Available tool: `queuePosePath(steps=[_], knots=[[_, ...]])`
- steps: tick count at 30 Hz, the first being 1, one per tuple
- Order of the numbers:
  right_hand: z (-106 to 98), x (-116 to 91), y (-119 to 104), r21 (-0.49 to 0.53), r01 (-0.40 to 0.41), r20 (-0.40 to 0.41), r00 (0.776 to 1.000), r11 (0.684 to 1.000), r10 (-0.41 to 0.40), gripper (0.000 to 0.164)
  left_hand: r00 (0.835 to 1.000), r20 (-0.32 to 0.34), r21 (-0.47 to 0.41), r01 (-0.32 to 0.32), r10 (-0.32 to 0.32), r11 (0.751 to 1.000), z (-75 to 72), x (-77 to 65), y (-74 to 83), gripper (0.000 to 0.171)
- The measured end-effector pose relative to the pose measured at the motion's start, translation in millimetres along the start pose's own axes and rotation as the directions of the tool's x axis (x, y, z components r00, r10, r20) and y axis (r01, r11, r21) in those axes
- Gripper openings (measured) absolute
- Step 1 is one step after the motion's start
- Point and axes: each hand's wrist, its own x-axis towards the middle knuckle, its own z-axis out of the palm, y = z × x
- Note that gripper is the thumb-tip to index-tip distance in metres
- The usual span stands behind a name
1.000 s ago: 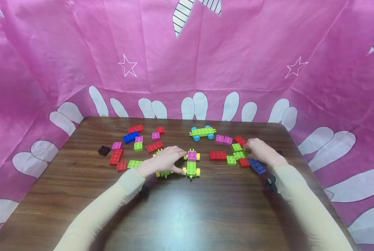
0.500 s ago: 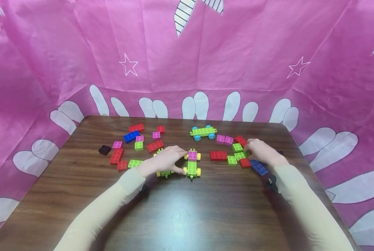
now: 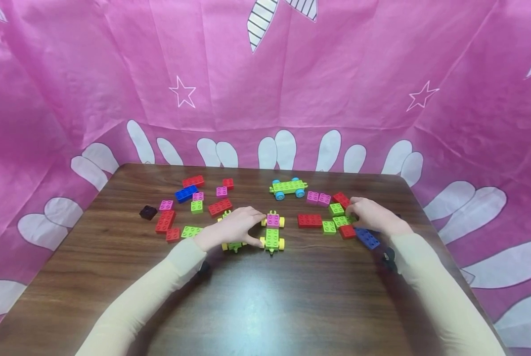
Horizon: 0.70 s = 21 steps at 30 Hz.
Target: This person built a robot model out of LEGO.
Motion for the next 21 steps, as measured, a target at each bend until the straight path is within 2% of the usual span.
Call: queuePosePath(steps=[12,16,21], knots=[[3.3,3.4,0.6,-0.022,-0.023,0.036,0.999,0.999,0.024,0.023,1.000,0.005,-0.016,0.005,-0.005,1.000,-2.1,-0.8,0.0,0.080],[-0.3,2.8,0.2,-0.032,-0.017,0.054,0.998,0.999,0.019,0.024,1.000,0.003,-0.025,0.005,-0.005,1.000,-1.8,-0.9,0.0,0.081],[-5.5,0.8,0.6,-0.055,0.013,0.037,0.999,0.998,-0.011,0.025,1.000,0.003,-0.043,0.004,-0.004,0.999,-1.0,0.0,-0.8,0.082]])
